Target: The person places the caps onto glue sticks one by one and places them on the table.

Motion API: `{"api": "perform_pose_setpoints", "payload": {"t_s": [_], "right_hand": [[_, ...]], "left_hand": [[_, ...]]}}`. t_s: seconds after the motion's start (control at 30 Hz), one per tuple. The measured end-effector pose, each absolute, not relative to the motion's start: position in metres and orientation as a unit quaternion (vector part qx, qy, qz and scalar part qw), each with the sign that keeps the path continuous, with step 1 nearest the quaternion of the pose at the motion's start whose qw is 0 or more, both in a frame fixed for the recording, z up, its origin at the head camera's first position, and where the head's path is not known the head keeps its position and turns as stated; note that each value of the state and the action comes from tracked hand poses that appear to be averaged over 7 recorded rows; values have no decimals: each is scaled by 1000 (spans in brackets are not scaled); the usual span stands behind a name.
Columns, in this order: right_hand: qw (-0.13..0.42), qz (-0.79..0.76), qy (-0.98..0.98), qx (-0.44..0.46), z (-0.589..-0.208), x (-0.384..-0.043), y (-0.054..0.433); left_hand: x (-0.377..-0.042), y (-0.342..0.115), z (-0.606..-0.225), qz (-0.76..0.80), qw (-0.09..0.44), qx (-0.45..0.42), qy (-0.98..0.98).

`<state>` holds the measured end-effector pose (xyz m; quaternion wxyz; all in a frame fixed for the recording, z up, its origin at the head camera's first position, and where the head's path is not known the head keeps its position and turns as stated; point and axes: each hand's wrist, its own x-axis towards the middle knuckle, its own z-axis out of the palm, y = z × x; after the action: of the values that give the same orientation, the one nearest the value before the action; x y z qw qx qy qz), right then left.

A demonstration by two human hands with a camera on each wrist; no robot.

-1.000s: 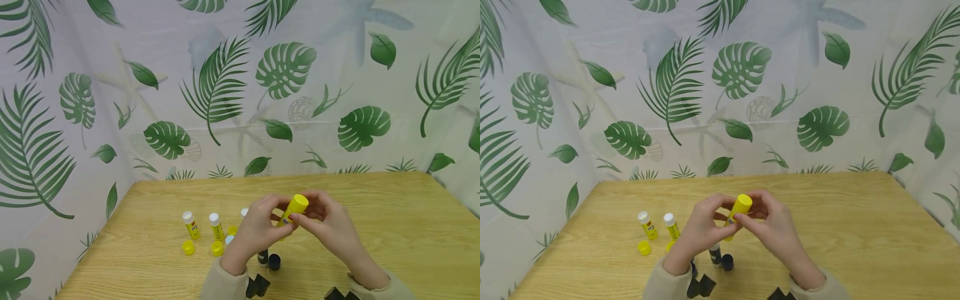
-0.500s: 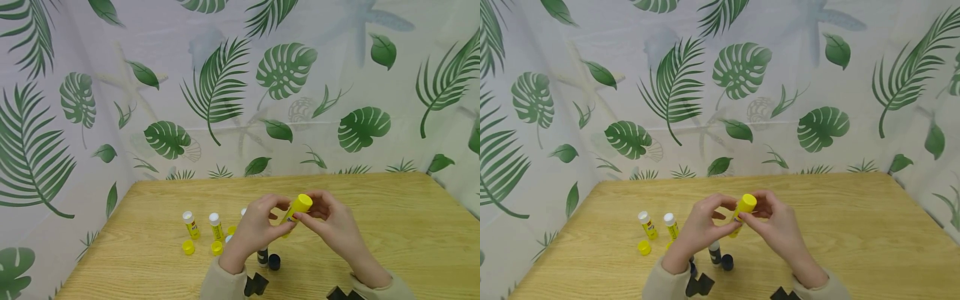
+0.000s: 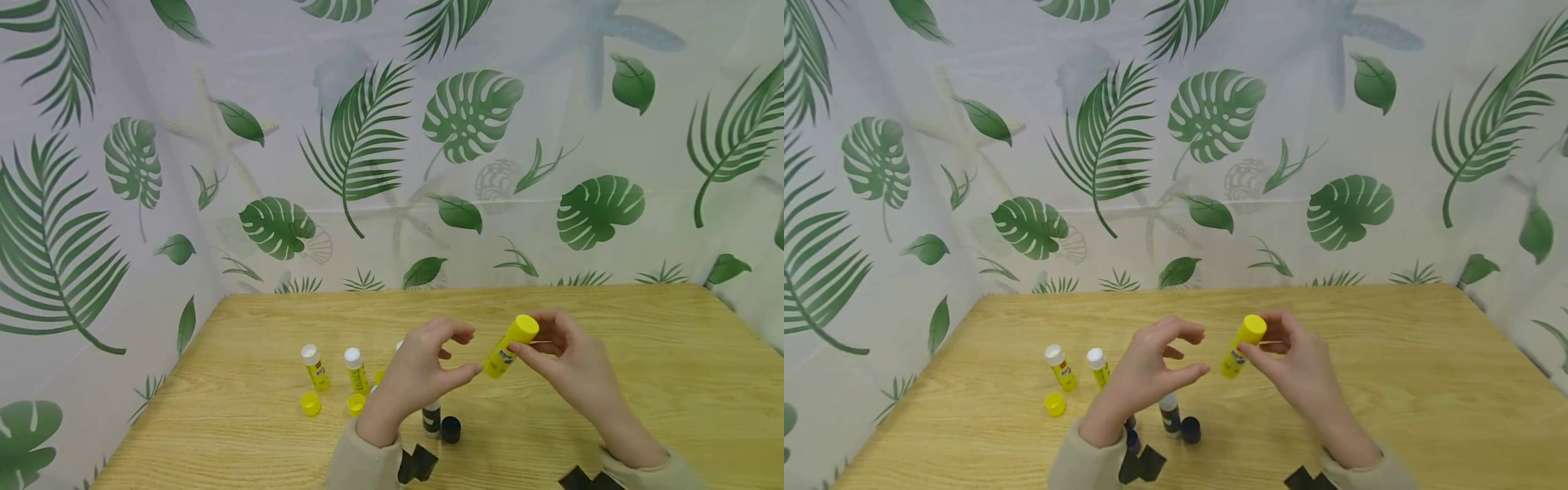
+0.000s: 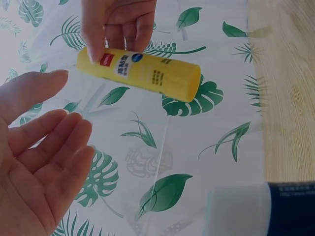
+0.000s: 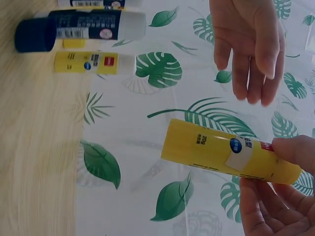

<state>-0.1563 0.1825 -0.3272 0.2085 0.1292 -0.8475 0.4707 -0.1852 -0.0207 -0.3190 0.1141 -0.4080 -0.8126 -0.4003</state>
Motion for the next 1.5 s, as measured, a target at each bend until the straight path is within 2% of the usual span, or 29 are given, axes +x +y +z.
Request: {"api": "perform_pose_setpoints", "payload": {"t_s": [0.33, 0.7, 1.5], "right_hand": [[218, 433, -869, 98, -330, -159, 208], [206, 408, -885, 81, -332, -167, 211], [113, 364, -923, 48, -364, -193, 237]], "left_hand": [[-186, -21, -318, -391, 111, -416, -814], [-186, -22, -318, -388, 106, -411, -818], [-185, -21, -318, -376, 95, -423, -819]]}}
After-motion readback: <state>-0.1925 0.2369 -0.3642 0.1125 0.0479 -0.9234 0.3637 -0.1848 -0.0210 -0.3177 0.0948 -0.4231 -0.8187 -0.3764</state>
